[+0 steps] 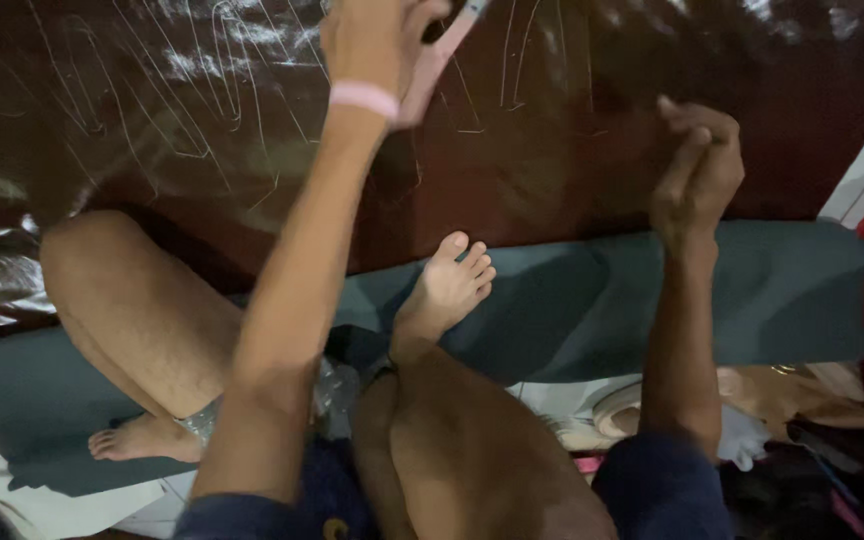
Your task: The person sits on the floor and uses a pink paper pattern to trace outlines onto a large sheet of brown material using a white marking tool. They repeatedly reposition the pattern and trace its edges.
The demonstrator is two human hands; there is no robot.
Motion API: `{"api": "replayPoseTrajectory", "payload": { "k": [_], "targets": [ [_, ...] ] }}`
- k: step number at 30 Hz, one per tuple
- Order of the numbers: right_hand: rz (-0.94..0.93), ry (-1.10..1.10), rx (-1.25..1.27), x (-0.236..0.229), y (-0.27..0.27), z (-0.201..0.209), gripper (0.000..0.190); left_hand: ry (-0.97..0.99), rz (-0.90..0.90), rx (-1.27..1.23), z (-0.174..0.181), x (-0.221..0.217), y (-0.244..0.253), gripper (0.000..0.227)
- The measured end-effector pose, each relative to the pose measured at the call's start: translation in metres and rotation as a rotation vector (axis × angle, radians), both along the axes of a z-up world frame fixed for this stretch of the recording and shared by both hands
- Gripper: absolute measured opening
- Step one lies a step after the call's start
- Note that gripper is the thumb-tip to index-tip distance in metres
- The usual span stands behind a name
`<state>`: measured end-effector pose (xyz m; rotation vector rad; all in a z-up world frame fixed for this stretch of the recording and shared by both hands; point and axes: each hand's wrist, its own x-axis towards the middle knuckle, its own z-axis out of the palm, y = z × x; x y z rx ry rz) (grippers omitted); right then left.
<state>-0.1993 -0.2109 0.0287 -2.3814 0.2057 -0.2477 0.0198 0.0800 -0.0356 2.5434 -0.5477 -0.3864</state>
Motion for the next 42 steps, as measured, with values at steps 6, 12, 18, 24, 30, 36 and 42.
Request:
{"api": "replayPoseTrajectory", "payload": {
  "k": [6,12,18,24,30,36,42],
  "targets": [
    [0.249,0.042,-0.128,-0.010,0.010,-0.049,0.033,0.350,0.532,-0.586,0.010,-0.111,-0.024,0.021],
    [0.317,0.275,-0.117,0.010,0.033,-0.028,0.083,0.283,0.277,-0.335,0.026,-0.135,-0.010,0.067],
    [0.335,0.391,-0.207,0.037,0.040,-0.033,0.110,0.111,0.099,-0.110,0.029,-0.109,0.028,0.097],
    [0.386,0.387,-0.253,0.045,0.028,-0.040,0.102,0.102,0.033,-0.004,0.029,-0.116,0.016,0.123],
    [0.399,0.432,-0.259,0.049,0.025,-0.042,0.108,0.062,0.051,-0.009,0.025,-0.119,0.011,0.122],
    [0.417,0.428,-0.256,0.050,0.022,-0.043,0.102,0.087,0.051,0.008,0.024,-0.120,0.009,0.123],
    [0.411,0.442,-0.291,0.049,0.024,-0.046,0.108,0.043,0.044,-0.017,0.024,-0.119,0.013,0.123]
  ]
}}
